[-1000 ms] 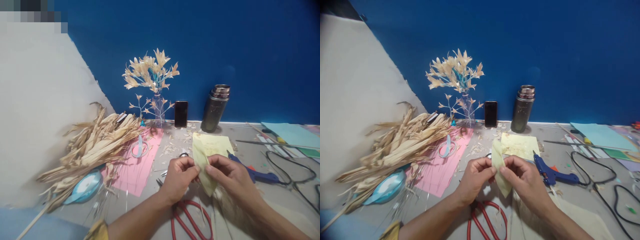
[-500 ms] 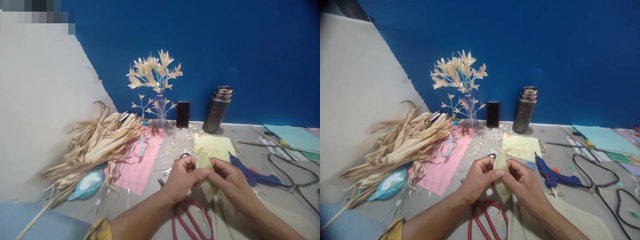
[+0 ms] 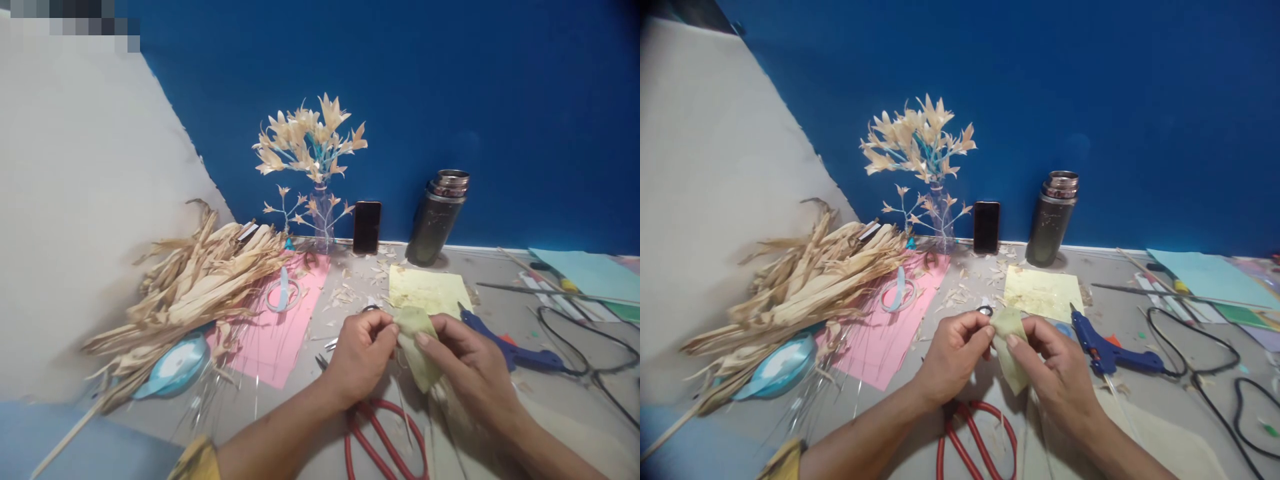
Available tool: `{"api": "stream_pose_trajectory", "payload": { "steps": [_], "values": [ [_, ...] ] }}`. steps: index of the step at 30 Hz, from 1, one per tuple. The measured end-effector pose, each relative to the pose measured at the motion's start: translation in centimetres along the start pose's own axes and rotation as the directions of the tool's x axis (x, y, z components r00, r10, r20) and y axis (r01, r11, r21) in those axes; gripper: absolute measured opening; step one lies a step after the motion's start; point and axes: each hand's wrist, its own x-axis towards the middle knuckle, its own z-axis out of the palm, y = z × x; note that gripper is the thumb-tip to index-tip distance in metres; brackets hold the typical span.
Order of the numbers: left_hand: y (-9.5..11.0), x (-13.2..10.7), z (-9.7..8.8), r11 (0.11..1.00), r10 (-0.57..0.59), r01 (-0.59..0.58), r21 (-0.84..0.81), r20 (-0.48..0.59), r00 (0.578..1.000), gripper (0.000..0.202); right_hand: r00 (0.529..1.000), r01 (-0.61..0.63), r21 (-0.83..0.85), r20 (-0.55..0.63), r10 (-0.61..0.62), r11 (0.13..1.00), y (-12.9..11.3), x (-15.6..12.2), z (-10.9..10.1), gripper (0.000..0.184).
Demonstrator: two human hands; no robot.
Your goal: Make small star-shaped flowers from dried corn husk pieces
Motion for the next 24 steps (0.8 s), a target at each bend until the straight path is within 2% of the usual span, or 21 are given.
{"api": "stream_pose_trajectory", "payload": {
  "steps": [2, 4, 7, 10, 13, 16, 20, 22, 24],
  "values": [
    [-0.14, 0.07, -0.03, 0.999, 0.022, -0.022, 0.033, -0.01, 1.0, 0.022, 1.0, 0.025, -0.023, -0.009, -0.025, 0.999, 0.05, -0.06, -0.03, 0.03],
    [-0.14, 0.22, -0.12, 1.0, -0.006, 0.006, -0.007, 0.005, 1.0, 0.024, 1.0, 0.028, -0.018, -0.007, -0.028, 0.999, 0.06, -0.09, -0.1, 0.029],
    [0.02, 0.42, -0.3, 0.962, -0.119, 0.148, -0.229, 0.134, 0.984, 0.029, 1.0, -0.011, 0.042, 0.0, 0.011, 0.999, 0.05, -0.07, -0.21, 0.028],
    [0.08, 0.39, -0.29, 0.909, -0.141, 0.213, -0.359, 0.217, 0.966, 0.028, 1.0, -0.012, 0.058, -0.019, 0.014, 0.998, 0.05, -0.03, -0.23, 0.027],
    [-0.15, 0.24, 0.0, 0.935, -0.115, 0.16, -0.317, 0.157, 0.981, 0.016, 0.999, 0.032, -0.009, -0.027, -0.032, 0.999, 0.07, 0.0, -0.16, 0.027],
    [-0.43, 0.18, 0.26, 0.965, -0.091, 0.11, -0.239, 0.087, 0.992, 0.015, 0.996, 0.088, -0.088, -0.021, -0.09, 0.992, 0.07, 0.01, -0.12, 0.026],
    [-0.55, 0.1, 0.45, 0.978, -0.061, 0.076, -0.192, 0.085, 0.995, 0.014, 0.988, 0.152, -0.147, 0.004, -0.153, 0.977, -0.12, -0.05, -0.15, 0.023],
    [-0.64, 0.05, 0.57, 0.992, -0.047, 0.054, -0.117, 0.057, 0.997, 0.011, 0.983, 0.183, -0.173, 0.007, -0.185, 0.968, -0.28, -0.18, -0.02, 0.022],
    [-0.81, 0.07, 0.64, 0.999, -0.039, 0.04, 0.018, -0.013, 0.999, 0.007, 0.975, 0.22, -0.19, 0.0, -0.224, 0.957, -0.48, -0.38, 0.28, 0.02]
  ]
}}
